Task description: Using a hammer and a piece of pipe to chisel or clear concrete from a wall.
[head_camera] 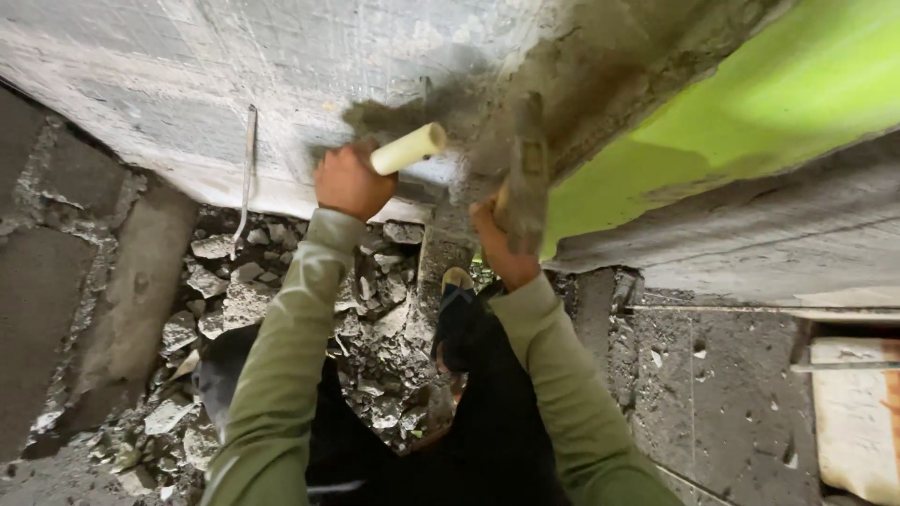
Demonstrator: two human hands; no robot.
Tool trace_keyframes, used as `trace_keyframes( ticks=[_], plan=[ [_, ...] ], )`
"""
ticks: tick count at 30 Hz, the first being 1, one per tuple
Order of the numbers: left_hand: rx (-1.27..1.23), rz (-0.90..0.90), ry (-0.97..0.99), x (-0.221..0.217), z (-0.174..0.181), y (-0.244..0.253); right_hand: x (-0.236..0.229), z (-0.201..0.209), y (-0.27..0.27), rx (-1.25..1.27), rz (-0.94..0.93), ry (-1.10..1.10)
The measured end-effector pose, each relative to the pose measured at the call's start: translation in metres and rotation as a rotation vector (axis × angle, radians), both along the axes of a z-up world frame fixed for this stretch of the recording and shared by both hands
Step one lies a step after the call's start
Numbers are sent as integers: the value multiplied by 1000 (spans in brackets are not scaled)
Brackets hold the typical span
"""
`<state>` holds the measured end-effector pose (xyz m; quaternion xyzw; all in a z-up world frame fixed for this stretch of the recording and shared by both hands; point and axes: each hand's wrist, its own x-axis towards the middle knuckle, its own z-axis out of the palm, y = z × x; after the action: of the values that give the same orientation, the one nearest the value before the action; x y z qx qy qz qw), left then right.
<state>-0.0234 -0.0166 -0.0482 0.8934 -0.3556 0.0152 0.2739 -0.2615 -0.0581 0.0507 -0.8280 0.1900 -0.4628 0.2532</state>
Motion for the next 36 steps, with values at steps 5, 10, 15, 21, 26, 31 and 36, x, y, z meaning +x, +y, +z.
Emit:
trace_keyframes(
  ticks=[5,10,15,21,26,31,36],
  plan=[
    [-53,229,271,-32,7,-8,3,9,11,762,-168,49],
    [-75,74,432,-31,12,9,-9,-24,-3,439,-87,3],
    [233,104,-127,-30,38,22,-25,0,-2,274,58,110],
    [-78,10,-399,-15,19,31,-36,7,-5,137,41,166],
    [-111,13,-404,-15,12,29,-40,3,-7,30,90,125],
    [-101,31,-381,-15,2,26,-53,-31,-10,45,-2,192],
    [-5,26,-257,-21,-8,14,-31,-31,28,-245,-327,326]
  ],
)
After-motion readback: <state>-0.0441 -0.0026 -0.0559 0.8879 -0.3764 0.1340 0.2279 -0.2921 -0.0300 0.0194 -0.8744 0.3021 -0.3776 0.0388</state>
